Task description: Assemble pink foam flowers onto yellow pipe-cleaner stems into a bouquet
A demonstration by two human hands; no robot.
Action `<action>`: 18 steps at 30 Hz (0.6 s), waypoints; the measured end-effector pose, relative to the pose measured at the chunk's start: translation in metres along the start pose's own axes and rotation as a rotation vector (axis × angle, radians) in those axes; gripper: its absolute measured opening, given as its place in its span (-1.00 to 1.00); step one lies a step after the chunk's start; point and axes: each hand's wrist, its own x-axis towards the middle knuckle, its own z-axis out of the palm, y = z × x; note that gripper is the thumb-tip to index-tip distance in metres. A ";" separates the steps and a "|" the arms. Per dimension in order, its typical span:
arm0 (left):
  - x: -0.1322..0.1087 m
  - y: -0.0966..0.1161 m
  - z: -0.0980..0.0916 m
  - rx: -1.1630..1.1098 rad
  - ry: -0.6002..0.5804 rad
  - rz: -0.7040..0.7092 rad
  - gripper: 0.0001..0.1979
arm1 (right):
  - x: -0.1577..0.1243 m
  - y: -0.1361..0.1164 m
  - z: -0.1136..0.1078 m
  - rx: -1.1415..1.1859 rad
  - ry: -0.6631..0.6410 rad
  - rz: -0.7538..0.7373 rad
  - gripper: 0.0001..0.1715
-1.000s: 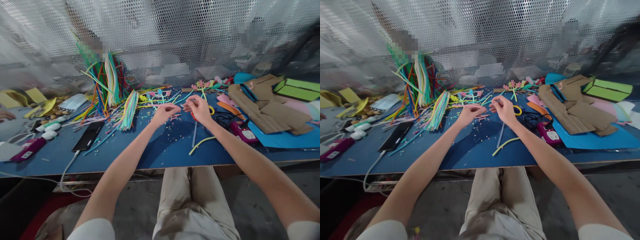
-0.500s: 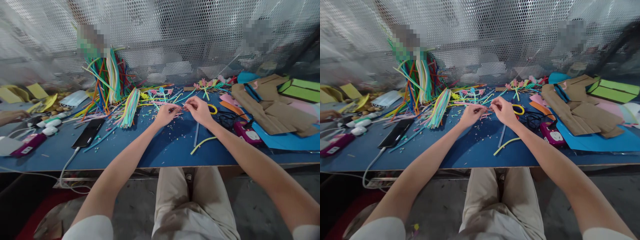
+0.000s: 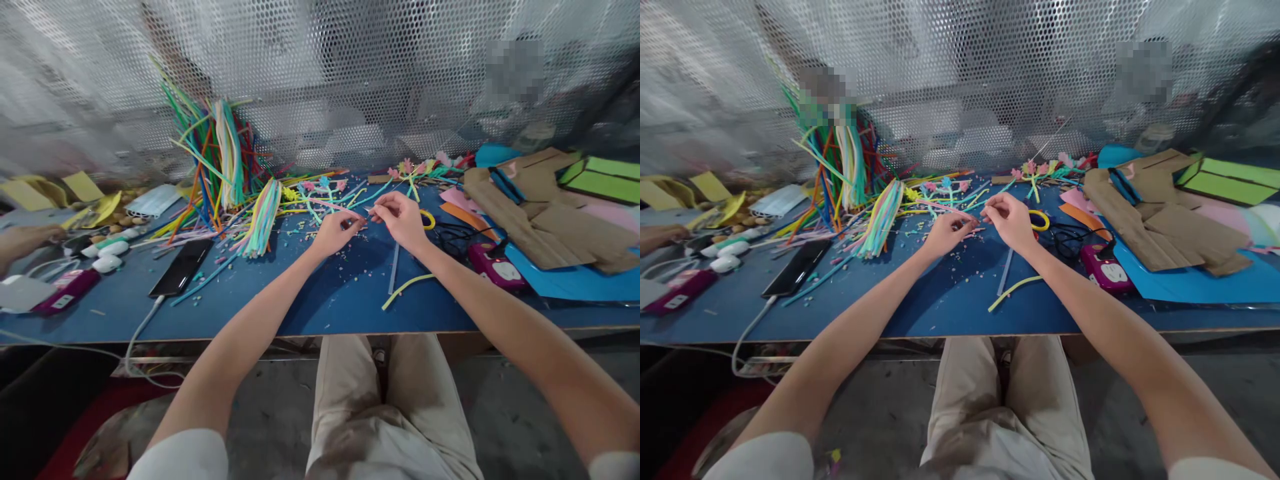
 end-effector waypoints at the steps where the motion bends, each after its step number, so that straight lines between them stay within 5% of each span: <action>1: 0.000 0.000 0.000 0.007 -0.003 -0.002 -0.67 | 0.000 0.001 0.000 0.011 0.006 -0.001 -0.83; 8: -0.001 0.001 0.000 0.024 -0.024 -0.030 -0.69 | 0.001 0.004 0.000 -0.019 -0.043 -0.002 -0.78; 18: -0.004 0.008 0.000 0.219 -0.028 0.105 -0.78 | -0.004 -0.005 -0.001 -0.269 -0.132 -0.161 -0.74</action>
